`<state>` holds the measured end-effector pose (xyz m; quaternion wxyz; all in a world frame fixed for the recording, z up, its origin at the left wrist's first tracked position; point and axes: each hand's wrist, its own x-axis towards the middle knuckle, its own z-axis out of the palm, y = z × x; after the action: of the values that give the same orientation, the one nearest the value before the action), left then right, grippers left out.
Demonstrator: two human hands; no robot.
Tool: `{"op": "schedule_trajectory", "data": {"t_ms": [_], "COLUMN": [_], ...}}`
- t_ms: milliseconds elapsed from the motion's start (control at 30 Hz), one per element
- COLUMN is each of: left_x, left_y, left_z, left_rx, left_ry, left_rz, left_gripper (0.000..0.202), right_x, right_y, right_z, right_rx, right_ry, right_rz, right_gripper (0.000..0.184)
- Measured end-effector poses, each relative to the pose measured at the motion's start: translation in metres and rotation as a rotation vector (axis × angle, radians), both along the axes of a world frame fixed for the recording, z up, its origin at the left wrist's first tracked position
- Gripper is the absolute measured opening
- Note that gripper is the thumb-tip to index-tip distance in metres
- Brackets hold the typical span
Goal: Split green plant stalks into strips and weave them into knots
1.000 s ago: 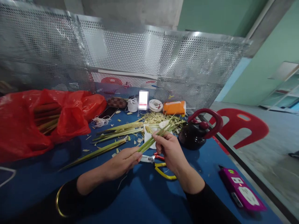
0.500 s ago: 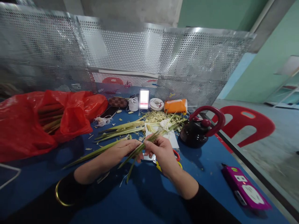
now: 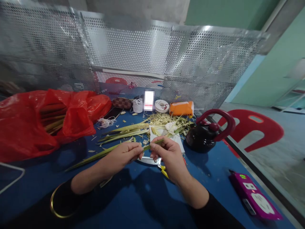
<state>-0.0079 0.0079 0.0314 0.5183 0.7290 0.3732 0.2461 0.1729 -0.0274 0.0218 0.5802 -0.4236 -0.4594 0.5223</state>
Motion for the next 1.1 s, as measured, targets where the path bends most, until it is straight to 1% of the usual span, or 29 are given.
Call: {"op": "schedule_trajectory", "data": {"t_ms": [33, 100, 233, 300, 367, 467, 633, 700, 800, 933, 1033, 1100], "left_x": [-0.002, -0.004, -0.003, -0.002, -0.002, -0.002, 0.001, 0.002, 0.002, 0.002, 0.004, 0.004], "left_y": [0.001, 0.003, 0.002, 0.001, -0.002, -0.004, -0.007, -0.007, -0.007, -0.005, -0.005, -0.005], "left_z": [0.002, 0.003, 0.001, 0.000, 0.000, 0.001, 0.001, 0.001, 0.000, -0.003, -0.003, 0.000], "left_rx": [0.003, -0.052, -0.294, -0.383, -0.433, -0.417, -0.253, -0.260, -0.308, -0.277, -0.260, -0.296], "left_ry": [0.020, 0.034, -0.081, -0.123, -0.122, -0.119, -0.045, -0.031, -0.050, -0.014, -0.005, -0.064], "left_rz": [-0.011, -0.038, -0.082, -0.069, -0.041, -0.002, 0.058, 0.054, 0.013, 0.003, 0.032, 0.083], "left_gripper": [0.036, 0.035, 0.036, 0.035, 0.032, 0.026, 0.019, 0.018, 0.017, 0.022, 0.019, 0.018], "right_x": [0.000, 0.000, -0.006, -0.009, -0.010, -0.010, -0.005, -0.004, -0.004, -0.009, -0.006, 0.004], "right_y": [0.000, -0.001, -0.003, -0.004, -0.004, -0.005, -0.004, -0.003, -0.003, -0.006, -0.005, -0.003], "right_z": [0.000, -0.001, -0.004, -0.004, -0.005, -0.003, 0.001, 0.000, -0.005, -0.010, -0.006, 0.002], "right_rx": [-0.001, -0.004, -0.015, -0.025, -0.037, -0.050, -0.086, -0.080, -0.026, 0.024, 0.088, 0.161], "right_ry": [-0.001, -0.016, -0.067, -0.081, -0.087, -0.085, -0.104, -0.160, -0.227, -0.287, -0.383, -0.475], "right_rz": [0.004, 0.013, 0.066, 0.098, 0.110, 0.108, 0.079, 0.058, 0.046, 0.044, 0.036, 0.004], "right_gripper": [0.016, 0.015, 0.015, 0.017, 0.018, 0.018, 0.018, 0.016, 0.013, 0.007, 0.005, 0.006]}}
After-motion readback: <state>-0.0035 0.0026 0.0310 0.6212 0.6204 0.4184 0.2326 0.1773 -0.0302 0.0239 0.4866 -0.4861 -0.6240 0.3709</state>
